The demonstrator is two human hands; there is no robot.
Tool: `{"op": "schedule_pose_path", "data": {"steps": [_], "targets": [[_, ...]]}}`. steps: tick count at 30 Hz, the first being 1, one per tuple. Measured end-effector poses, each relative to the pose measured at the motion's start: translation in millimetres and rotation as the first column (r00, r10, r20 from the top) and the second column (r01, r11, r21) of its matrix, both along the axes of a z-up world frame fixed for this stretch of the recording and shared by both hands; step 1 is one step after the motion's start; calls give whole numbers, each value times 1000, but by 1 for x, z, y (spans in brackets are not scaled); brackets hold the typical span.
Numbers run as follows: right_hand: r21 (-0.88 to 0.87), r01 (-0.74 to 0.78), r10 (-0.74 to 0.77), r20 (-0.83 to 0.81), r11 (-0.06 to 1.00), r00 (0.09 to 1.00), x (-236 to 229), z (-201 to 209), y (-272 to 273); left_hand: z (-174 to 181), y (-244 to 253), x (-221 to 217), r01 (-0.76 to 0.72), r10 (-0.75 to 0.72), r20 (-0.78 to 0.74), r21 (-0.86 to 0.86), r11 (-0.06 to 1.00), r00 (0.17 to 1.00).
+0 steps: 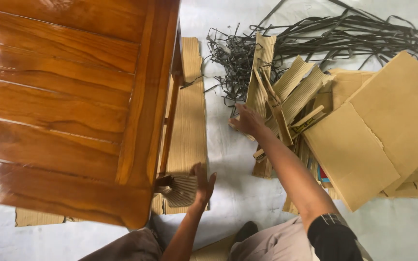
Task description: Wrap cardboard around the legs of a wooden table and secure them with plastic ties.
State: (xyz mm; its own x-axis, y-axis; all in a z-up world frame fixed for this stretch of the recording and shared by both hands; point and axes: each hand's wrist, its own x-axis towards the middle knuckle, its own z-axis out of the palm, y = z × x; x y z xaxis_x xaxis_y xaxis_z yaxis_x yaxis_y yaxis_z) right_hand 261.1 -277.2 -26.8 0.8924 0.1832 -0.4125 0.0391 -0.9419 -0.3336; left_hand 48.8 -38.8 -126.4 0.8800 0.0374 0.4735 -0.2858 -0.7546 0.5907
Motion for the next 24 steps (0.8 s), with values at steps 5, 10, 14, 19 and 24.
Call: {"op": "schedule_pose_path", "data": {"steps": [5,10,14,19,24], "targets": [[266,259,-311,178,929,934,58,-88,-15,84,-12,39,-347,50,-674,-314,884,737],[306,240,-330,291,921,898,89,-89,0,86,19,54,-419,32,-662,-436,797,749],[110,319,-330,116,942,937,112,-127,-8,117,37,62,-286,-94,-630,-474,833,771],[-103,221,-200,178,970,963,91,-126,-9,143,54,63,-280,-179,-673,-514,811,718],[-307,-141,193,146,941,970,47,-145,3,137,66,57,-300,-227,-722,-523,798,653]]}}
